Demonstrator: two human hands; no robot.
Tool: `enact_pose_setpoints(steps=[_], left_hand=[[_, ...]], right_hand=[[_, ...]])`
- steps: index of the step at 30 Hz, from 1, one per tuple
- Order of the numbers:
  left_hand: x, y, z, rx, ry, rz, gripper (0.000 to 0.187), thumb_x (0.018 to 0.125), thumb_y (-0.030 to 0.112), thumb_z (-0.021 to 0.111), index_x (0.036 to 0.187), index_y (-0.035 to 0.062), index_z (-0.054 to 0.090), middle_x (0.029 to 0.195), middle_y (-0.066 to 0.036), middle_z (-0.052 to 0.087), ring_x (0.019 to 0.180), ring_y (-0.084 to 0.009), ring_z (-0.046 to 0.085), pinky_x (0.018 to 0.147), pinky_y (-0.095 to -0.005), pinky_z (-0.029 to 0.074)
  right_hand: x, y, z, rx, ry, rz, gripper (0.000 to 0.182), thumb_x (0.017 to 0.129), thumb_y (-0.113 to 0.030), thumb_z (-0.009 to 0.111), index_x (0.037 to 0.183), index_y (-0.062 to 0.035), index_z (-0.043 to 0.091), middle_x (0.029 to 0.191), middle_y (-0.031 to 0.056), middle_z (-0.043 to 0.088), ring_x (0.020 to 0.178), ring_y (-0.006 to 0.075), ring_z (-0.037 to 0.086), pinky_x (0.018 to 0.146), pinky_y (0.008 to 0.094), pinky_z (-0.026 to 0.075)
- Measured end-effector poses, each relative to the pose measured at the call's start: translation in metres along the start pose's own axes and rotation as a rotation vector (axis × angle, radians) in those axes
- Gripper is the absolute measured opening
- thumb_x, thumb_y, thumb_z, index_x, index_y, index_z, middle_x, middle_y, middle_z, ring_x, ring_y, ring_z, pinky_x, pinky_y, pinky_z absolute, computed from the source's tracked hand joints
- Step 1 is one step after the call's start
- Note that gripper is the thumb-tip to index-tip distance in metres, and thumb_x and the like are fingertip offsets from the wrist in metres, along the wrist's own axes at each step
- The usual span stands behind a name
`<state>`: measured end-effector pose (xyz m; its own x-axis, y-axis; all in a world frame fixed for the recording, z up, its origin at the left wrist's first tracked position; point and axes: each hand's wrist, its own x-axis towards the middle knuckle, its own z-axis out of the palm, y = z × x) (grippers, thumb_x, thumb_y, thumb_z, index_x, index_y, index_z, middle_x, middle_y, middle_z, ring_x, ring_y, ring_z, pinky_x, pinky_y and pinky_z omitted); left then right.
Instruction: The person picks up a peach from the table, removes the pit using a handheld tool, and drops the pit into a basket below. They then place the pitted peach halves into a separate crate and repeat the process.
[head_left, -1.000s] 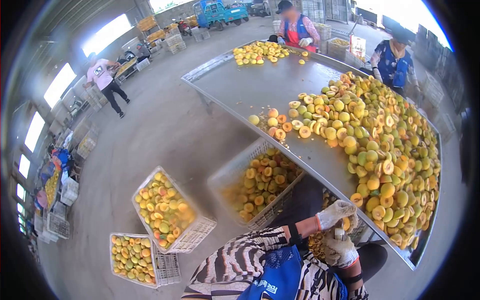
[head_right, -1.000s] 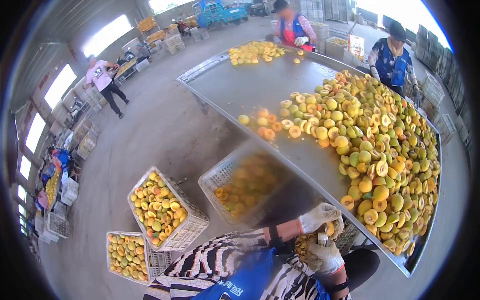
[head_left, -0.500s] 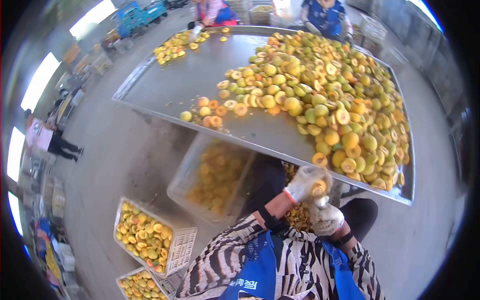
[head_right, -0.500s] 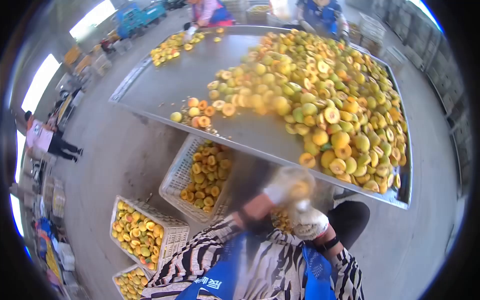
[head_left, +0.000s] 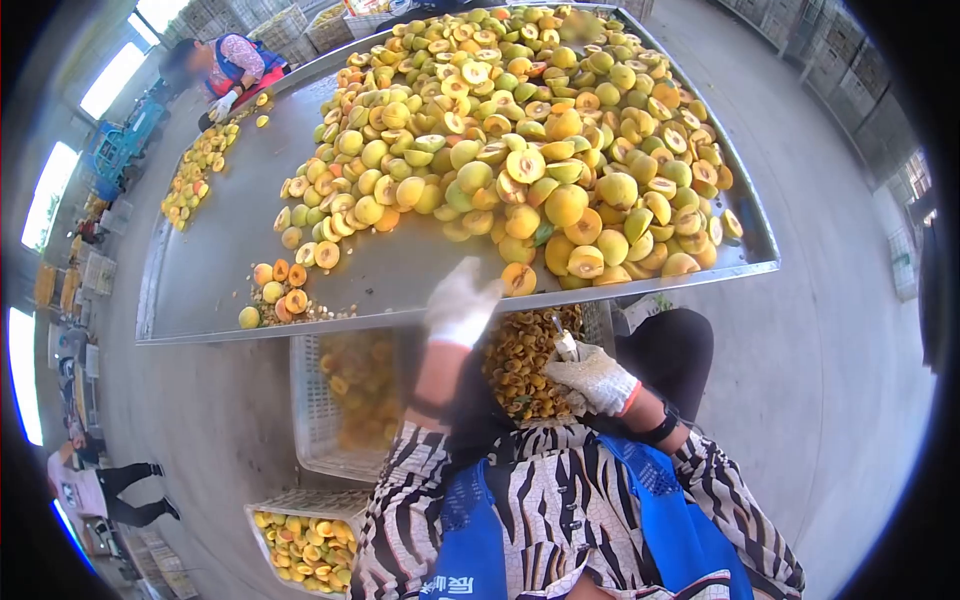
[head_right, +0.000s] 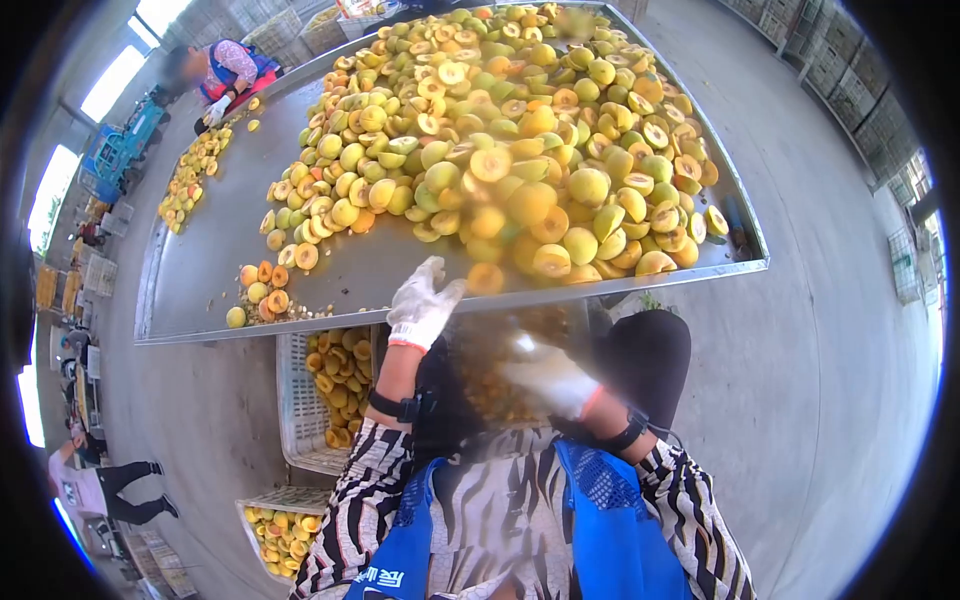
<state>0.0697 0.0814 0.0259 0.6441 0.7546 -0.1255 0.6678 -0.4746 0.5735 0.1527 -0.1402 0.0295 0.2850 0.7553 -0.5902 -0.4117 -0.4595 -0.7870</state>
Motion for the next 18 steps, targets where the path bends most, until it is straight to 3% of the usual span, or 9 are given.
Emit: enact_pose_setpoints(steps=[4, 6, 7, 10, 12, 13, 14, 15, 18], left_hand=[[0.027, 0.043, 0.021, 0.118, -0.282, -0.117, 0.067, 0.076, 0.048, 0.073, 0.125, 0.0062, 0.056, 0.125, -0.015, 0.063, 0.116, -0.0337, 0.059, 0.097, -0.0421, 0.047], [0.029, 0.045, 0.031, 0.126, -0.204, -0.127, 0.060, 0.075, 0.045, 0.074, 0.118, 0.0055, 0.060, 0.121, -0.017, 0.064, 0.112, -0.0344, 0.061, 0.095, -0.0419, 0.048], [0.029, 0.042, 0.037, 0.130, -0.161, -0.136, 0.056, 0.075, 0.043, 0.075, 0.115, 0.0051, 0.062, 0.119, -0.018, 0.064, 0.110, -0.0347, 0.062, 0.094, -0.0418, 0.048], [0.029, 0.010, 0.055, -0.017, 0.186, 0.189, 0.043, 0.078, 0.029, 0.075, 0.109, 0.0021, 0.064, 0.109, -0.017, 0.067, 0.098, -0.0299, 0.066, 0.089, -0.0379, 0.052], [0.022, -0.005, 0.065, -0.613, 0.259, 0.118, 0.032, 0.081, 0.015, 0.072, 0.108, 0.0006, 0.064, 0.101, -0.012, 0.067, 0.086, -0.0217, 0.066, 0.082, -0.0340, 0.055], [0.009, 0.000, 0.055, -1.179, 0.135, -0.035, 0.026, 0.081, 0.003, 0.067, 0.107, -0.0003, 0.064, 0.098, -0.009, 0.066, 0.084, -0.0166, 0.064, 0.077, -0.0306, 0.056], [-0.003, 0.000, 0.044, -1.367, 0.102, -0.110, 0.024, 0.081, -0.002, 0.061, 0.105, 0.0021, 0.061, 0.094, -0.015, 0.062, 0.083, -0.0261, 0.064, 0.075, -0.0439, 0.057], [-0.018, -0.002, 0.034, -1.606, -0.017, -0.192, 0.020, 0.084, 0.002, 0.058, 0.105, 0.0019, 0.060, 0.096, -0.015, 0.062, 0.085, -0.0270, 0.064, 0.076, -0.0438, 0.057], [-0.047, 0.007, 0.018, -1.976, -0.202, -0.368, 0.020, 0.093, 0.015, 0.050, 0.105, 0.0021, 0.057, 0.101, -0.015, 0.063, 0.089, -0.0287, 0.062, 0.078, -0.0438, 0.055]], right_hand=[[-0.012, 0.005, -0.011, -0.028, 0.050, -0.019, 0.017, 0.087, -0.020, 0.070, 0.090, -0.0061, 0.061, 0.068, 0.0017, 0.057, 0.048, 0.0088, 0.049, 0.042, 0.0230, 0.039], [-0.013, 0.019, -0.017, -0.013, 0.068, -0.069, 0.017, 0.087, -0.021, 0.070, 0.090, -0.0059, 0.062, 0.069, 0.0018, 0.058, 0.049, 0.0085, 0.049, 0.043, 0.0227, 0.040], [-0.015, 0.021, -0.019, -0.058, 0.055, -0.035, 0.023, 0.088, -0.025, 0.068, 0.097, -0.0043, 0.062, 0.074, 0.0032, 0.061, 0.059, 0.0097, 0.053, 0.052, 0.0252, 0.043], [-0.018, 0.020, -0.020, -0.181, 0.039, -0.002, 0.037, 0.089, -0.031, 0.063, 0.111, -0.0007, 0.063, 0.088, 0.0057, 0.067, 0.081, 0.0123, 0.059, 0.073, 0.0306, 0.050], [-0.021, 0.010, -0.013, -0.238, 0.073, -0.056, 0.036, 0.090, -0.029, 0.063, 0.111, 0.0003, 0.063, 0.091, 0.0053, 0.068, 0.084, 0.0126, 0.059, 0.076, 0.0312, 0.050], [-0.024, 0.006, -0.008, -0.236, 0.100, -0.139, 0.031, 0.089, -0.028, 0.064, 0.105, -0.0013, 0.062, 0.085, 0.0055, 0.066, 0.076, 0.0133, 0.059, 0.069, 0.0307, 0.049], [-0.026, -0.001, -0.001, -0.233, 0.126, -0.223, 0.026, 0.089, -0.026, 0.065, 0.099, -0.0029, 0.061, 0.079, 0.0056, 0.064, 0.068, 0.0139, 0.059, 0.063, 0.0303, 0.049], [-0.026, -0.005, 0.004, -0.231, 0.152, -0.306, 0.022, 0.089, -0.025, 0.067, 0.094, -0.0045, 0.061, 0.073, 0.0057, 0.063, 0.060, 0.0146, 0.059, 0.056, 0.0299, 0.048], [-0.017, -0.013, 0.017, -0.579, 0.246, -0.413, 0.029, 0.088, -0.030, 0.065, 0.098, -0.0032, 0.060, 0.080, 0.0136, 0.067, 0.069, 0.0275, 0.066, 0.065, 0.0384, 0.052]])
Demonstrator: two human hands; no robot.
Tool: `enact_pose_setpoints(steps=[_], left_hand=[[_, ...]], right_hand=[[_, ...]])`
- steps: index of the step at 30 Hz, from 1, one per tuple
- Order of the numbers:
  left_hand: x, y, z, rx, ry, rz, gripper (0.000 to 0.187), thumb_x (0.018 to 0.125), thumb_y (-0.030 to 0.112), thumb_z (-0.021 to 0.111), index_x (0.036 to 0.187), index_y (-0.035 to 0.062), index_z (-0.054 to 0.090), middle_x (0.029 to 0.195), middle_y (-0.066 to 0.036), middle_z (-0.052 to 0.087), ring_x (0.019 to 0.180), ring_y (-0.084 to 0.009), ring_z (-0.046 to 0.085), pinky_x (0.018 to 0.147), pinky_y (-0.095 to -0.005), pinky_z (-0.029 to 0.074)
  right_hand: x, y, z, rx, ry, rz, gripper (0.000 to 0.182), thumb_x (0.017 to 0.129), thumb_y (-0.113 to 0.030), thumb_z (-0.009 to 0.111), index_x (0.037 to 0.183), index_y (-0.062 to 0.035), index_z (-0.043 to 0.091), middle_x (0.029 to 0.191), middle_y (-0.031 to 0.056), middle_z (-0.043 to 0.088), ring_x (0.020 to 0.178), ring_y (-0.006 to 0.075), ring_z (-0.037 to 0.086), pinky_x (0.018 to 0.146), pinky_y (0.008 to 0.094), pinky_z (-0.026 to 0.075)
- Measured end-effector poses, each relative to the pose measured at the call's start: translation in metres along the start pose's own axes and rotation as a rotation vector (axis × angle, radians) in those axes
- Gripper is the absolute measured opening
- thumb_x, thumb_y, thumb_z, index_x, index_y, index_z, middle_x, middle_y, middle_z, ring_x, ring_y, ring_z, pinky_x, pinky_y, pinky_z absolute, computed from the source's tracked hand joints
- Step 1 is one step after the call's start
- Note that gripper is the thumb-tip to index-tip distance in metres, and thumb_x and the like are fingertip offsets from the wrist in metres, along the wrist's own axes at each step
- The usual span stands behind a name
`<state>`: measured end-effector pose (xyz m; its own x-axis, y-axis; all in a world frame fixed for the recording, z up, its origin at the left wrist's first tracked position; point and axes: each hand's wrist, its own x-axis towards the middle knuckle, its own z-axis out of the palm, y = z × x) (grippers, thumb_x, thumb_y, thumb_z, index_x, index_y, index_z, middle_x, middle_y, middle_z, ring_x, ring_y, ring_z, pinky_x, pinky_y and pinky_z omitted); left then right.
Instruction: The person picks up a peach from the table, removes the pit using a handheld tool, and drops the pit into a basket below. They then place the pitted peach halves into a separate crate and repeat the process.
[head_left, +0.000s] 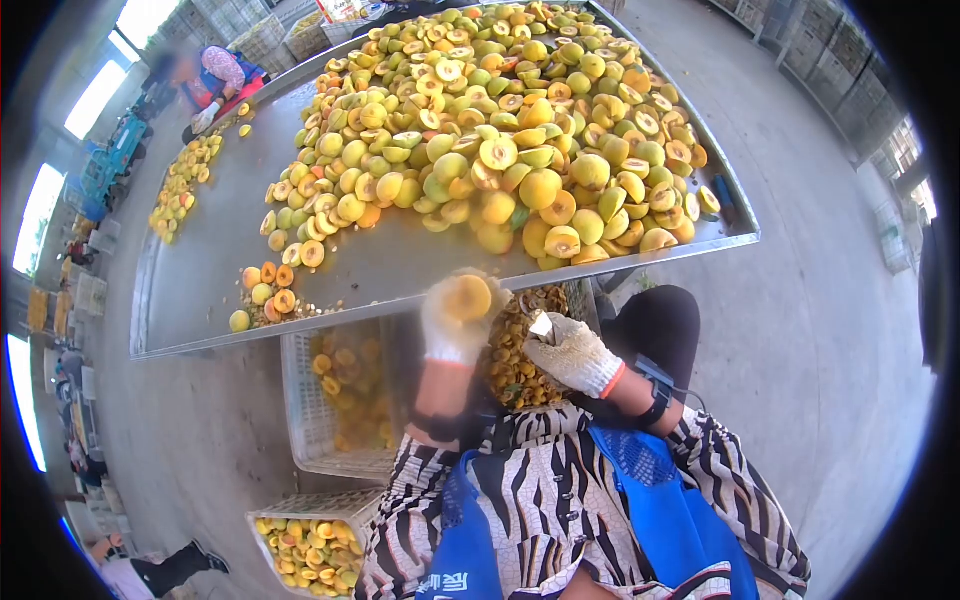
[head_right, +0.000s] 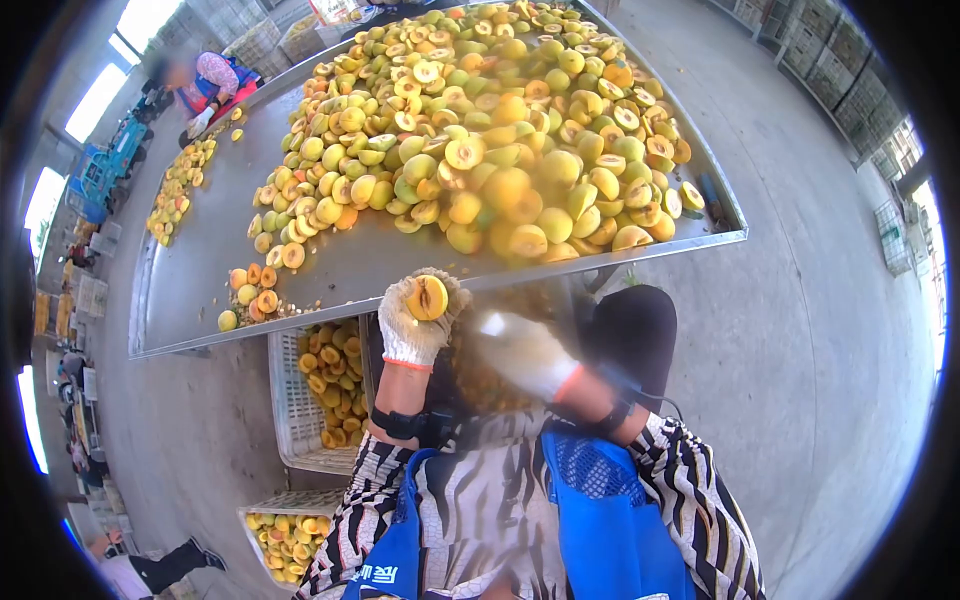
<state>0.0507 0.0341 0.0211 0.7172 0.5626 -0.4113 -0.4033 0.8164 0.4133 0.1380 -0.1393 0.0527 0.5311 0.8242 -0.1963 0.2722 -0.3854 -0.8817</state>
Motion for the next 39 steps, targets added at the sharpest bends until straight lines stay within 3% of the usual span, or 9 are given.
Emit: enact_pose_setpoints(steps=[1, 5, 11, 15, 20, 23, 26, 35, 39], left_hand=[[-0.006, -0.003, 0.001, -0.071, 0.005, -0.045, 0.023, 0.095, 0.020, 0.047, 0.106, 0.0023, 0.057, 0.102, -0.015, 0.063, 0.091, -0.0291, 0.062, 0.078, -0.0438, 0.054], [-0.016, -0.014, -0.005, -0.014, 0.035, -0.008, 0.035, 0.102, 0.031, 0.040, 0.104, 0.0012, 0.059, 0.103, -0.015, 0.063, 0.094, -0.0272, 0.061, 0.081, -0.0408, 0.053], [-0.018, -0.026, -0.026, 0.204, -0.022, 0.219, 0.039, 0.101, 0.036, 0.046, 0.102, -0.0003, 0.061, 0.094, -0.018, 0.066, 0.084, -0.0328, 0.064, 0.076, -0.0424, 0.055], [-0.017, -0.026, -0.031, 0.211, 0.014, 0.216, 0.042, 0.101, 0.038, 0.046, 0.096, -0.0008, 0.061, 0.087, -0.017, 0.066, 0.073, -0.0309, 0.065, 0.063, -0.0388, 0.056], [-0.009, -0.033, -0.029, 0.158, 0.152, 0.235, 0.047, 0.102, 0.041, 0.043, 0.092, -0.0004, 0.061, 0.081, -0.016, 0.065, 0.066, -0.0289, 0.063, 0.049, -0.0356, 0.051], [-0.006, -0.034, -0.030, 0.193, 0.096, 0.230, 0.049, 0.101, 0.044, 0.042, 0.091, 0.0002, 0.061, 0.081, -0.016, 0.065, 0.064, -0.0279, 0.062, 0.046, -0.0336, 0.048], [-0.006, -0.035, -0.028, 0.179, 0.130, 0.202, 0.051, 0.101, 0.046, 0.042, 0.090, 0.0004, 0.061, 0.080, -0.016, 0.065, 0.063, -0.0267, 0.062, 0.047, -0.0319, 0.049], [-0.025, -0.039, -0.010, 0.365, 0.150, 0.157, 0.056, 0.101, 0.045, 0.041, 0.080, -0.0016, 0.063, 0.071, -0.016, 0.065, 0.057, -0.0248, 0.062, 0.050, -0.0303, 0.050], [-0.018, -0.053, -0.022, 0.375, 0.145, 0.205, 0.043, 0.101, 0.036, 0.046, 0.091, -0.0030, 0.061, 0.074, -0.015, 0.065, 0.057, -0.0222, 0.060, 0.054, -0.0331, 0.049]], right_hand=[[0.001, -0.020, -0.005, 0.011, -0.103, 0.030, 0.032, 0.088, -0.033, 0.063, 0.103, -0.0040, 0.060, 0.089, 0.0199, 0.068, 0.083, 0.0390, 0.066, 0.073, 0.0454, 0.052], [0.008, -0.029, 0.012, -0.298, -0.153, 0.021, 0.031, 0.088, -0.030, 0.062, 0.107, -0.0049, 0.059, 0.093, 0.0215, 0.068, 0.092, 0.0419, 0.065, 0.077, 0.0490, 0.053], [0.007, -0.031, 0.025, -0.289, -0.163, -0.035, 0.029, 0.086, -0.024, 0.062, 0.107, -0.0046, 0.059, 0.093, 0.0221, 0.067, 0.089, 0.0415, 0.065, 0.076, 0.0487, 0.052], [0.000, -0.041, 0.030, -0.276, -0.249, 0.073, 0.024, 0.089, -0.021, 0.054, 0.102, -0.0055, 0.066, 0.098, 0.0193, 0.069, 0.089, 0.0359, 0.067, 0.078, 0.0436, 0.053], [-0.002, -0.021, 0.041, -0.284, -0.089, 0.005, 0.024, 0.088, -0.021, 0.056, 0.103, -0.0057, 0.065, 0.089, 0.0181, 0.071, 0.081, 0.0352, 0.069, 0.073, 0.0418, 0.055], [-0.004, -0.034, 0.034, -0.266, -0.083, 0.081, 0.023, 0.087, -0.020, 0.056, 0.104, -0.0057, 0.064, 0.090, 0.0191, 0.070, 0.082, 0.0359, 0.069, 0.073, 0.0421, 0.056], [-0.004, -0.034, 0.029, -0.249, -0.122, 0.083, 0.023, 0.087, -0.020, 0.056, 0.104, -0.0062, 0.064, 0.090, 0.0184, 0.071, 0.081, 0.0344, 0.070, 0.072, 0.0416, 0.056], [-0.010, -0.021, 0.020, -0.302, -0.249, 0.059, 0.030, 0.085, -0.022, 0.064, 0.109, -0.0059, 0.056, 0.091, 0.0240, 0.067, 0.089, 0.0429, 0.064, 0.075, 0.0510, 0.052], [-0.011, -0.006, 0.022, -0.299, -0.268, 0.037, 0.032, 0.085, -0.025, 0.064, 0.109, -0.0064, 0.056, 0.092, 0.0237, 0.067, 0.089, 0.0427, 0.064, 0.076, 0.0513, 0.052]])
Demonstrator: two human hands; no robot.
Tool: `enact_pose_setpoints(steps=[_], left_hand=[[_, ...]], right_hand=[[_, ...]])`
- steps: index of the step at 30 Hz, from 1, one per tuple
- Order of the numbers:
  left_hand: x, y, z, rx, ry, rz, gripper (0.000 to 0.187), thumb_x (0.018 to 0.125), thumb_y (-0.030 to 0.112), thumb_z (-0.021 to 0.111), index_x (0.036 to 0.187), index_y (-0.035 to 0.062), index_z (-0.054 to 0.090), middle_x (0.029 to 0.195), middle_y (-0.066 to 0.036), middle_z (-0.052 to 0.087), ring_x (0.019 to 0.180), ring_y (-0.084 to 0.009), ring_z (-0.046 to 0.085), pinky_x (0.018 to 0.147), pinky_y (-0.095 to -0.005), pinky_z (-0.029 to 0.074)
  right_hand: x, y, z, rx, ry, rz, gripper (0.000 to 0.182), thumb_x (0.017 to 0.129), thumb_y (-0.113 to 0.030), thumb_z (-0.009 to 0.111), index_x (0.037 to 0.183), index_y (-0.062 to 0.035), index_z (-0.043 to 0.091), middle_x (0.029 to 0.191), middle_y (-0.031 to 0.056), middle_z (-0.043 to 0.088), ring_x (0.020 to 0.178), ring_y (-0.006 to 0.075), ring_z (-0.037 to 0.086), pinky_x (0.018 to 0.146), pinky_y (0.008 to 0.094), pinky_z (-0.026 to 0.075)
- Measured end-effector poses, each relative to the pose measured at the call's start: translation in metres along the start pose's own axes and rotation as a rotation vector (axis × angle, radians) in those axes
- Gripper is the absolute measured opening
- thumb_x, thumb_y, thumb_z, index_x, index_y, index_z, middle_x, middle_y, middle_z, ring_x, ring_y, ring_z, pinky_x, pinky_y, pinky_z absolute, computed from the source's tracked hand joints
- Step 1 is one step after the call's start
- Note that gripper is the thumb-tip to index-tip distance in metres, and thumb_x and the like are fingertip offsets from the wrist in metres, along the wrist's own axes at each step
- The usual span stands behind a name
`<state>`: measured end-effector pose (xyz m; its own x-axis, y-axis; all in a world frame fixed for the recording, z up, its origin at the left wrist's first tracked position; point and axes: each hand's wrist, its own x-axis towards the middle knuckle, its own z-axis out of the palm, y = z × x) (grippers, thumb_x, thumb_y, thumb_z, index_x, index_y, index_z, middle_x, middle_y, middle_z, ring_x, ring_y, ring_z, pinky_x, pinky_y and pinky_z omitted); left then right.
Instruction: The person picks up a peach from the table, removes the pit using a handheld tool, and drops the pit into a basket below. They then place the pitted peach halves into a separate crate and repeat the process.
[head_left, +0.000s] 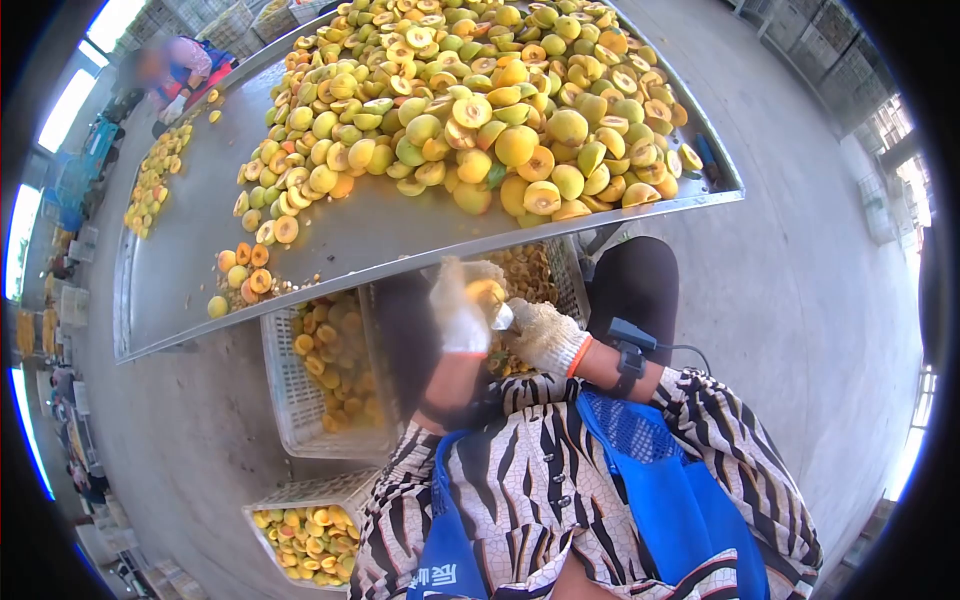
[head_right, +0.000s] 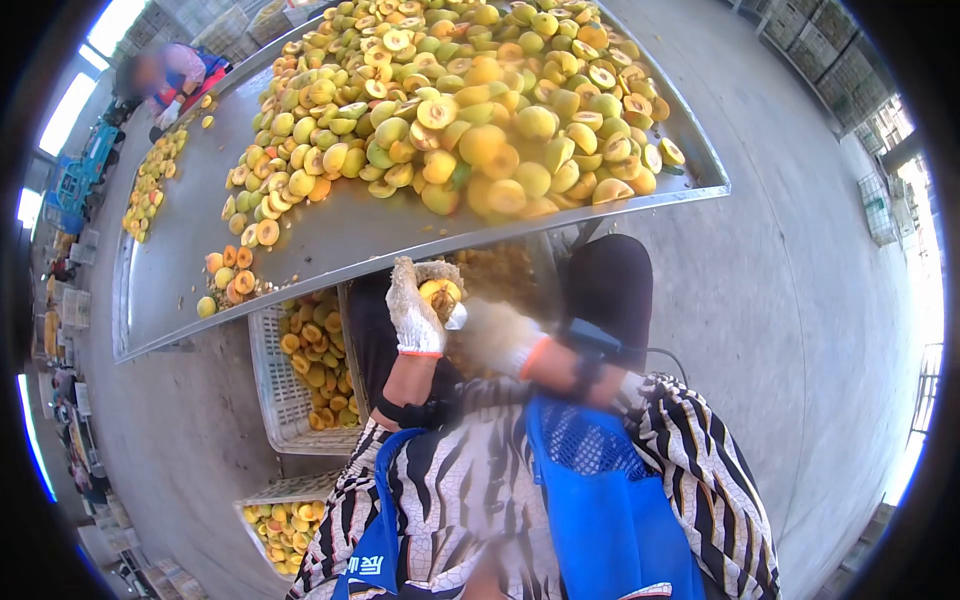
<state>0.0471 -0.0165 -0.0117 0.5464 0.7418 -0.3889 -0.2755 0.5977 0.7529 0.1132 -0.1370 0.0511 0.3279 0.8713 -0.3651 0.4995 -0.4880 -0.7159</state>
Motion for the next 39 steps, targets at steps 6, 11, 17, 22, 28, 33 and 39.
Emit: enact_pose_setpoints(steps=[6, 11, 17, 22, 28, 33, 39], left_hand=[[-0.001, -0.006, -0.002, 0.233, -0.008, 0.063, 0.060, 0.102, 0.045, 0.039, 0.083, -0.0048, 0.065, 0.072, -0.017, 0.067, 0.057, -0.0254, 0.062, 0.055, -0.0327, 0.051], [0.010, 0.006, -0.013, 0.088, -0.253, -0.081, 0.063, 0.102, 0.050, 0.037, 0.092, -0.0057, 0.065, 0.085, -0.020, 0.069, 0.070, -0.0301, 0.065, 0.066, -0.0377, 0.055], [0.025, -0.018, -0.031, 0.108, -0.192, 0.024, 0.060, 0.102, 0.049, 0.039, 0.094, -0.0049, 0.063, 0.086, -0.019, 0.067, 0.077, -0.0319, 0.065, 0.072, -0.0418, 0.056], [0.005, 0.007, -0.011, 0.108, -0.167, -0.090, 0.054, 0.101, 0.047, 0.044, 0.088, -0.0016, 0.064, 0.076, -0.015, 0.066, 0.065, -0.0257, 0.065, 0.061, -0.0355, 0.056], [0.010, 0.006, -0.024, 0.193, -0.260, -0.098, 0.054, 0.101, 0.046, 0.045, 0.086, -0.0014, 0.064, 0.075, -0.014, 0.066, 0.063, -0.0245, 0.065, 0.059, -0.0341, 0.055], [0.014, 0.006, -0.029, 0.258, -0.338, -0.150, 0.048, 0.101, 0.041, 0.049, 0.088, -0.0019, 0.066, 0.074, -0.013, 0.067, 0.062, -0.0221, 0.064, 0.058, -0.0328, 0.054], [0.013, 0.004, -0.027, 0.524, -0.409, -0.167, 0.051, 0.097, 0.046, 0.050, 0.090, -0.0015, 0.068, 0.076, -0.014, 0.069, 0.057, -0.0205, 0.061, 0.048, -0.0323, 0.047]], right_hand=[[0.006, 0.014, 0.009, -0.113, -0.049, -0.022, 0.029, 0.085, -0.024, 0.064, 0.109, -0.0078, 0.058, 0.095, 0.0217, 0.068, 0.091, 0.0422, 0.064, 0.078, 0.0488, 0.053], [0.015, 0.032, 0.027, 0.066, 0.044, -0.116, 0.026, 0.088, -0.024, 0.057, 0.106, -0.0077, 0.065, 0.095, 0.0157, 0.069, 0.082, 0.0348, 0.068, 0.074, 0.0421, 0.054], [0.013, 0.025, 0.028, 0.309, -0.003, -0.058, 0.025, 0.088, -0.020, 0.052, 0.103, -0.0036, 0.063, 0.090, 0.0183, 0.068, 0.079, 0.0351, 0.067, 0.073, 0.0426, 0.053], [0.009, 0.008, 0.011, 0.243, -0.196, 0.056, 0.026, 0.087, -0.023, 0.053, 0.100, -0.0026, 0.064, 0.084, 0.0171, 0.068, 0.076, 0.0299, 0.067, 0.070, 0.0405, 0.052], [0.012, 0.009, 0.013, 0.359, -0.327, 0.133, 0.022, 0.087, -0.024, 0.056, 0.092, -0.0045, 0.066, 0.078, 0.0136, 0.068, 0.068, 0.0266, 0.066, 0.063, 0.0395, 0.052], [0.015, 0.046, 0.026, 0.602, -0.425, -0.164, 0.014, 0.087, -0.020, 0.060, 0.089, -0.0071, 0.063, 0.066, 0.0067, 0.062, 0.058, 0.0226, 0.062, 0.056, 0.0359, 0.050], [0.018, 0.072, 0.021, 0.623, -0.677, -0.202, 0.009, 0.089, -0.017, 0.058, 0.094, -0.0098, 0.061, 0.074, 0.0035, 0.063, 0.058, 0.0204, 0.061, 0.054, 0.0349, 0.050]])
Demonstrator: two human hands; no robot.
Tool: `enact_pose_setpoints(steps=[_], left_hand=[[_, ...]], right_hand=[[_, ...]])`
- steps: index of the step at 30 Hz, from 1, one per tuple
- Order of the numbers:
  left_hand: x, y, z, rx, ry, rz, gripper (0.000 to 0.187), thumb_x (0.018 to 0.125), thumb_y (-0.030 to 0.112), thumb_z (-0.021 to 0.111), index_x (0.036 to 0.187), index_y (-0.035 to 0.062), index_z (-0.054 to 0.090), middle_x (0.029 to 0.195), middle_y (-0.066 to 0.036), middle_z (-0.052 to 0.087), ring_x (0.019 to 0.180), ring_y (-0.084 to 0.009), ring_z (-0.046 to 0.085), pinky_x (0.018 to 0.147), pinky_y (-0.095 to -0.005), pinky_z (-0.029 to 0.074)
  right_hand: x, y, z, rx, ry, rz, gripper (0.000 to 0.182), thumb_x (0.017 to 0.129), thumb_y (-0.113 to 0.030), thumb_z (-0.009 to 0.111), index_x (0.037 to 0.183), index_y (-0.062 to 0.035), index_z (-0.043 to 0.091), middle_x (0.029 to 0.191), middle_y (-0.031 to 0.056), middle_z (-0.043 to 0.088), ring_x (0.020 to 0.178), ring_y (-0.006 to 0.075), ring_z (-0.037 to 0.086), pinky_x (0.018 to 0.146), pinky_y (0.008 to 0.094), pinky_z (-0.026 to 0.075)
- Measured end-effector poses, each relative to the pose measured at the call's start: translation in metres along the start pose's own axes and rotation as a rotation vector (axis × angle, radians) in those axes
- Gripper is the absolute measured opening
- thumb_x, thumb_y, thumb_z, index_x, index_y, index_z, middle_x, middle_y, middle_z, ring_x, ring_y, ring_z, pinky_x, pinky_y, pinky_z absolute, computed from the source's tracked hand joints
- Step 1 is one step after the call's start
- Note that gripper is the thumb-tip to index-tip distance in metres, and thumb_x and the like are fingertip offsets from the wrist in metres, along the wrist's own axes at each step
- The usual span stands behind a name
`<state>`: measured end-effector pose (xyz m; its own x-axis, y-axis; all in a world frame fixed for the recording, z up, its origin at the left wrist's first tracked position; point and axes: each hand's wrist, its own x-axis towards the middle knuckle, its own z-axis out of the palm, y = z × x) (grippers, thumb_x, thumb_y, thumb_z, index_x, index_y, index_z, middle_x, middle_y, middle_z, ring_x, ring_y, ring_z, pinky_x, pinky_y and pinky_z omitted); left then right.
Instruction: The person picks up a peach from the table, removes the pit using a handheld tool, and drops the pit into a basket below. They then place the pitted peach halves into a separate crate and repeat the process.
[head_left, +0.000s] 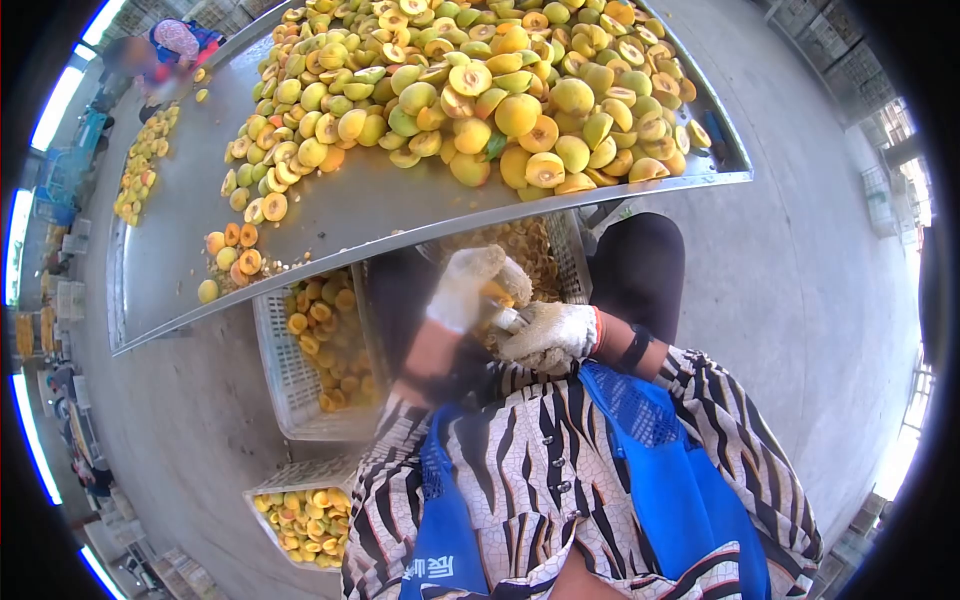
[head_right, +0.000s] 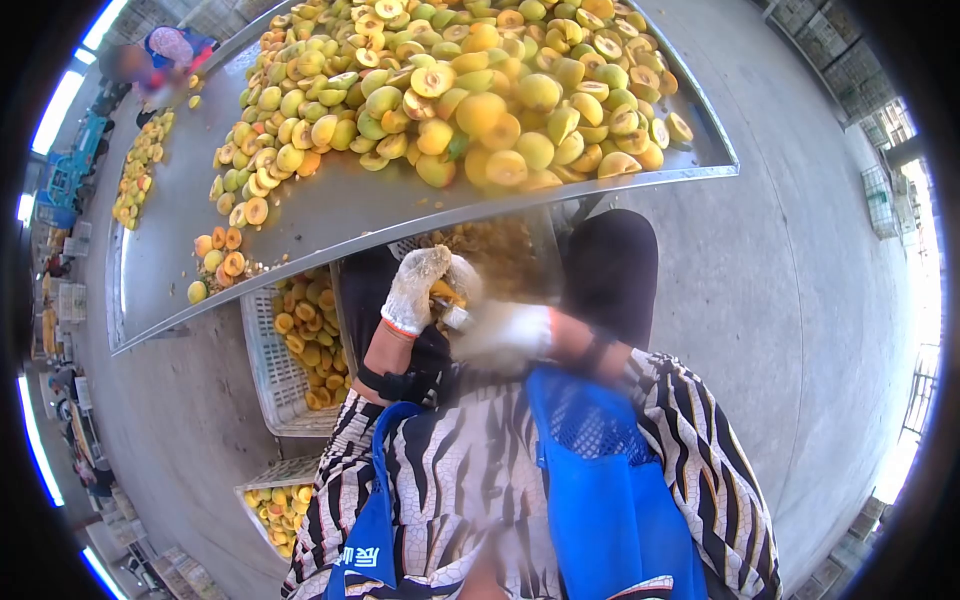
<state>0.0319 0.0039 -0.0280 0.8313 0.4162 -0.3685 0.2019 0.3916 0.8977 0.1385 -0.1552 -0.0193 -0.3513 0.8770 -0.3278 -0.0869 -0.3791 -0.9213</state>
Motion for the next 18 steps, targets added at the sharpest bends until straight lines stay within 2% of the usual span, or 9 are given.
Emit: enact_pose_setpoints(steps=[5, 7, 8, 12, 13, 15, 16, 17, 18], left_hand=[[0.001, 0.010, -0.013, -0.123, -0.072, 0.047, 0.062, 0.097, 0.054, 0.046, 0.086, -0.0031, 0.069, 0.077, -0.013, 0.070, 0.062, -0.0227, 0.065, 0.052, -0.0319, 0.051], [-0.003, 0.016, -0.022, -0.220, -0.066, 0.115, 0.067, 0.099, 0.055, 0.041, 0.089, -0.0048, 0.070, 0.080, -0.013, 0.071, 0.066, -0.0228, 0.067, 0.059, -0.0317, 0.053], [-0.007, 0.017, -0.029, -0.180, 0.021, 0.193, 0.066, 0.101, 0.051, 0.038, 0.088, -0.0063, 0.069, 0.081, -0.014, 0.071, 0.068, -0.0232, 0.067, 0.065, -0.0332, 0.055], [-0.036, 0.016, -0.101, -0.130, 0.283, 0.441, 0.048, 0.102, 0.033, 0.045, 0.093, -0.0073, 0.069, 0.088, -0.015, 0.071, 0.081, -0.0243, 0.068, 0.078, -0.0325, 0.054], [-0.045, 0.008, -0.133, -0.078, 0.523, 0.446, 0.040, 0.100, 0.028, 0.049, 0.098, -0.0071, 0.069, 0.096, -0.017, 0.070, 0.090, -0.0245, 0.067, 0.082, -0.0322, 0.053], [-0.054, 0.030, -0.144, 0.426, 0.912, 0.499, 0.030, 0.095, 0.020, 0.057, 0.108, -0.0056, 0.067, 0.110, -0.018, 0.066, 0.104, -0.0253, 0.064, 0.089, -0.0328, 0.051], [-0.060, 0.045, -0.143, 0.885, 1.042, 0.537, 0.030, 0.093, 0.017, 0.061, 0.113, -0.0043, 0.066, 0.116, -0.019, 0.064, 0.111, -0.0261, 0.061, 0.093, -0.0338, 0.050], [-0.057, 0.056, -0.136, 1.053, 1.148, 0.443, 0.040, 0.091, 0.019, 0.064, 0.125, -0.0012, 0.059, 0.124, -0.017, 0.062, 0.116, -0.0257, 0.059, 0.098, -0.0353, 0.047], [-0.046, 0.059, -0.134, 0.882, 1.087, 0.473, 0.043, 0.091, 0.019, 0.065, 0.128, -0.0011, 0.057, 0.126, -0.017, 0.061, 0.116, -0.0256, 0.059, 0.098, -0.0353, 0.047]], right_hand=[[-0.007, 0.019, -0.009, 0.374, -0.133, -0.178, 0.023, 0.100, -0.027, 0.048, 0.100, -0.0085, 0.061, 0.079, 0.0006, 0.058, 0.057, 0.0168, 0.057, 0.050, 0.0312, 0.048], [-0.013, 0.007, -0.014, 0.737, -0.137, 0.027, 0.015, 0.091, -0.020, 0.064, 0.095, -0.0065, 0.058, 0.069, -0.0004, 0.054, 0.048, 0.0103, 0.050, 0.040, 0.0249, 0.039], [-0.016, 0.001, -0.016, 0.917, -0.112, 0.129, 0.020, 0.087, -0.016, 0.073, 0.092, -0.0054, 0.057, 0.064, -0.0009, 0.052, 0.044, 0.0071, 0.046, 0.036, 0.0217, 0.034], [-0.030, -0.036, -0.007, 0.616, 0.276, -0.039, 0.018, 0.090, -0.018, 0.069, 0.095, -0.0063, 0.057, 0.062, -0.0013, 0.049, 0.043, 0.0075, 0.044, 0.036, 0.0224, 0.032], [-0.034, -0.045, -0.009, 0.612, 0.296, -0.037, 0.018, 0.090, -0.018, 0.069, 0.095, -0.0063, 0.057, 0.061, -0.0013, 0.049, 0.043, 0.0076, 0.043, 0.036, 0.0224, 0.031], [-0.036, -0.045, -0.013, 0.586, 0.331, -0.044, 0.017, 0.091, -0.018, 0.068, 0.095, -0.0065, 0.057, 0.060, -0.0010, 0.048, 0.043, 0.0078, 0.042, 0.036, 0.0223, 0.031], [-0.038, -0.045, -0.015, 0.573, 0.348, -0.047, 0.016, 0.091, -0.018, 0.068, 0.095, -0.0065, 0.057, 0.059, -0.0008, 0.047, 0.043, 0.0079, 0.042, 0.036, 0.0222, 0.030], [-0.036, -0.042, -0.018, 0.555, 0.350, -0.060, 0.016, 0.091, -0.018, 0.068, 0.095, -0.0067, 0.057, 0.059, -0.0009, 0.047, 0.043, 0.0079, 0.042, 0.036, 0.0222, 0.030], [-0.034, -0.043, -0.019, 0.546, 0.355, -0.060, 0.016, 0.091, -0.017, 0.067, 0.095, -0.0069, 0.057, 0.060, -0.0009, 0.047, 0.043, 0.0079, 0.042, 0.037, 0.0221, 0.030]])
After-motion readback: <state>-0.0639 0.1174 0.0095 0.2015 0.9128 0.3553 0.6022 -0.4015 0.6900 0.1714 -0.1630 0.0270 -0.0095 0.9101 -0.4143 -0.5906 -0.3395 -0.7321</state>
